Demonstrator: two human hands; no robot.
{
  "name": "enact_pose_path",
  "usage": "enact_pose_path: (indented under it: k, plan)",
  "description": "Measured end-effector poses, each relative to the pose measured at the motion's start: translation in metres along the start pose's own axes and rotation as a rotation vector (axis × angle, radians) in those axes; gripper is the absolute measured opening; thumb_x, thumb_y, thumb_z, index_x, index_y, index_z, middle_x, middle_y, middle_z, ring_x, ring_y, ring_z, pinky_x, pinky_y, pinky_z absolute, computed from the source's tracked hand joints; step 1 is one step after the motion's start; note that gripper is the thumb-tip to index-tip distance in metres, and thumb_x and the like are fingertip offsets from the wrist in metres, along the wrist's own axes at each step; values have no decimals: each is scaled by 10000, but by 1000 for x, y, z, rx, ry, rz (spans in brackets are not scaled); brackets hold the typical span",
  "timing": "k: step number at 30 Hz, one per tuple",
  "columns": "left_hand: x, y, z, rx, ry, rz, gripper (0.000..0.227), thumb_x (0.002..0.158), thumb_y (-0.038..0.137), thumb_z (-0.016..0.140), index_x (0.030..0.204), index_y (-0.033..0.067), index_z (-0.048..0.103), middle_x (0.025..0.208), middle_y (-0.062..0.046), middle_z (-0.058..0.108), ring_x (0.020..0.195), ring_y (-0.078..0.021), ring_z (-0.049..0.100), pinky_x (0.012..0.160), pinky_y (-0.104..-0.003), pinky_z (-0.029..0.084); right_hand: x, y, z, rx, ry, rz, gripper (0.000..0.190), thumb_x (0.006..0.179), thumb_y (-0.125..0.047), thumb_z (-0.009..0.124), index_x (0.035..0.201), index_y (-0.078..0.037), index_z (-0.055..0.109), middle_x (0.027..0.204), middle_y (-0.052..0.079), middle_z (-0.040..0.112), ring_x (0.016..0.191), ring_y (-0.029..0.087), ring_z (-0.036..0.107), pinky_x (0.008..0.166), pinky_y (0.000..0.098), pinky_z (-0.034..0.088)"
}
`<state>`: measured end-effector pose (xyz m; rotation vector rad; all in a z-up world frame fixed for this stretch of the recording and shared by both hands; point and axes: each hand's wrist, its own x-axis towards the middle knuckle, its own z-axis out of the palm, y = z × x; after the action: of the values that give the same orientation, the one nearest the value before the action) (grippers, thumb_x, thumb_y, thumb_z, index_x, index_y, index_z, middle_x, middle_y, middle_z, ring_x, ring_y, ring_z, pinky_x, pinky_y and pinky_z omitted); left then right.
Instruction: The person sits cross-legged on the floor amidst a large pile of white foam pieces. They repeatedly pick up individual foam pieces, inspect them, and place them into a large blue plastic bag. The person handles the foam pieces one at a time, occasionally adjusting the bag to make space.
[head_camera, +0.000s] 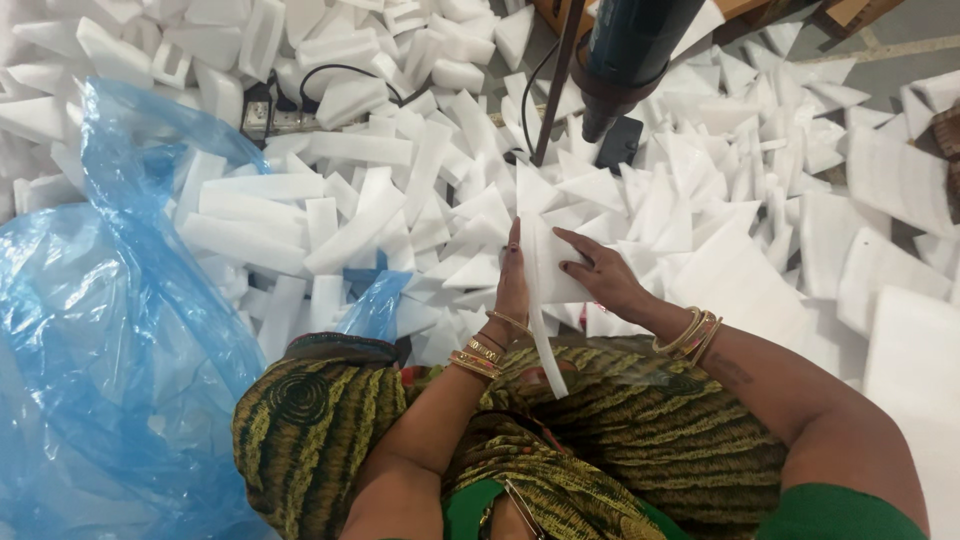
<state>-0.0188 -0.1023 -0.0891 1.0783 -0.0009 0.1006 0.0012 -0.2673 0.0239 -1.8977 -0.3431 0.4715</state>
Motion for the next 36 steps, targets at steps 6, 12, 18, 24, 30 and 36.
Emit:
enact_pose_path:
  k: [6,12,18,24,30,36]
  plan:
    - [11,7,17,-121,-19,-117,582,1103,382,265,1652,192,240,1601,-86,417,1356,-204,491,1117,-325,419,10,24,-15,165,-9,17,562,972,-87,621,1520,-153,515,1307,97,642,1029,116,601,898,275,523]
    - [66,2,29,-534,-43,-370,504,1129,370,332,1586,164,378,1381,-35,585,1156,-159,602,972,-307,522,51,45,-40,278,31,17,523,1002,-89,595,1522,-110,544,1133,103,630,952,125,579,851,269,503]
    - [167,-9,27,-535,-106,-360,430,1124,352,453,1449,77,511,1152,-82,636,930,-185,682,746,-325,600,122,37,-77,332,128,-40,446,1014,-104,571,1455,-34,566,1197,86,682,1030,140,624,927,261,502]
    - [156,12,38,-302,-86,-246,461,1109,286,445,1520,78,420,1402,-160,524,1121,-239,612,899,-358,538,111,20,-81,391,186,10,455,992,-68,602,1443,-23,570,1186,107,691,981,128,654,864,258,540]
    - [83,9,36,627,-147,182,495,1069,186,303,1533,30,377,1710,-163,264,1450,-277,447,1132,-332,445,50,6,-58,185,158,59,491,950,-49,663,1438,-91,626,1103,102,677,848,115,612,730,257,552]
    - [37,6,25,340,22,-43,520,1096,251,324,1611,186,316,1595,-144,362,1431,-234,380,1188,-361,295,28,6,-33,61,113,51,498,925,-65,693,1417,-87,622,1130,78,724,866,110,632,758,257,562]
